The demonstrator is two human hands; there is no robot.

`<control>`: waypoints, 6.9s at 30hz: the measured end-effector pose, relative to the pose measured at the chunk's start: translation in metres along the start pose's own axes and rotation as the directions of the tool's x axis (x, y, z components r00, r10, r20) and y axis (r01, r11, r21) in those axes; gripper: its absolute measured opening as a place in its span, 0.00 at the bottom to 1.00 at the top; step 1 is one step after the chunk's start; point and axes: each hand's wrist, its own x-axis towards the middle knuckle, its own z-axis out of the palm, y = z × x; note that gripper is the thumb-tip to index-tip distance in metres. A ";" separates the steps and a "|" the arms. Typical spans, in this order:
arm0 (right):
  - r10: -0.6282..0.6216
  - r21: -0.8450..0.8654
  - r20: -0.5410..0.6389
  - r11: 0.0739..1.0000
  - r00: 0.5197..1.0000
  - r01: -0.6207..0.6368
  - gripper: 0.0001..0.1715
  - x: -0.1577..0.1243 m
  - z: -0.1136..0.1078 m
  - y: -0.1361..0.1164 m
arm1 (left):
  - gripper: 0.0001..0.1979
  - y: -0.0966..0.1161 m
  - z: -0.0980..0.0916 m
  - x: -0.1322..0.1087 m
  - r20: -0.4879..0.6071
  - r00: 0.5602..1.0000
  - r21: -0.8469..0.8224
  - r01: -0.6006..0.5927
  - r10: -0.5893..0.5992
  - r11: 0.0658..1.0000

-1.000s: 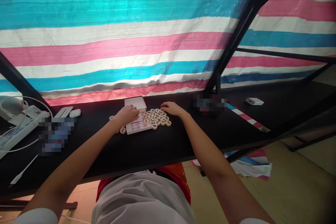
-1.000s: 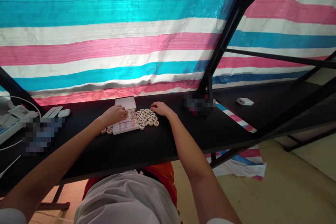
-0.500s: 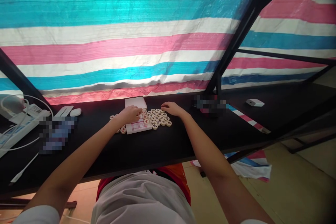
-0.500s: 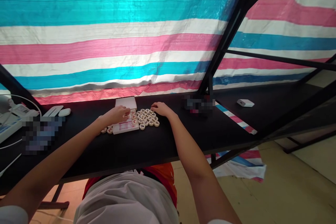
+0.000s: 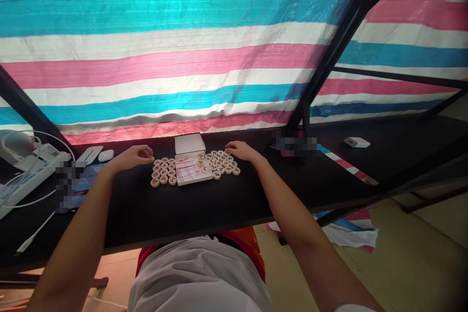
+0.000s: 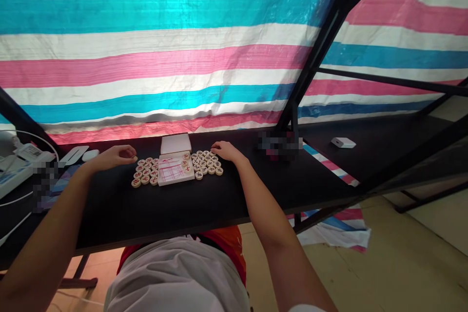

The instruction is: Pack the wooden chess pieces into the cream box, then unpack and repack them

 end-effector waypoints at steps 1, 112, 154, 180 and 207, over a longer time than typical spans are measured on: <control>0.000 0.000 0.000 1.000 1.000 0.000 0.17 0.000 0.000 0.000 | 0.20 -0.006 -0.001 -0.001 -0.026 0.999 0.041 0.046 -0.045 0.998; -0.001 0.016 0.009 1.000 1.000 0.001 0.15 -0.001 -0.002 -0.004 | 0.23 -0.003 0.035 -0.062 -0.152 0.988 0.154 0.055 -0.031 0.986; 0.068 0.123 -0.091 0.991 0.994 -0.056 0.16 0.001 0.010 0.004 | 0.31 -0.004 0.049 -0.056 -0.150 0.988 0.091 -0.015 0.029 0.996; 0.061 0.123 -0.088 0.991 0.994 -0.050 0.14 -0.001 0.007 -0.001 | 0.14 0.123 0.085 0.021 0.087 0.935 0.490 -0.340 0.343 0.803; 0.041 0.117 -0.097 0.993 0.994 -0.029 0.13 0.004 0.012 0.011 | 0.14 0.085 0.077 -0.092 -0.747 0.663 0.040 -0.036 0.054 0.999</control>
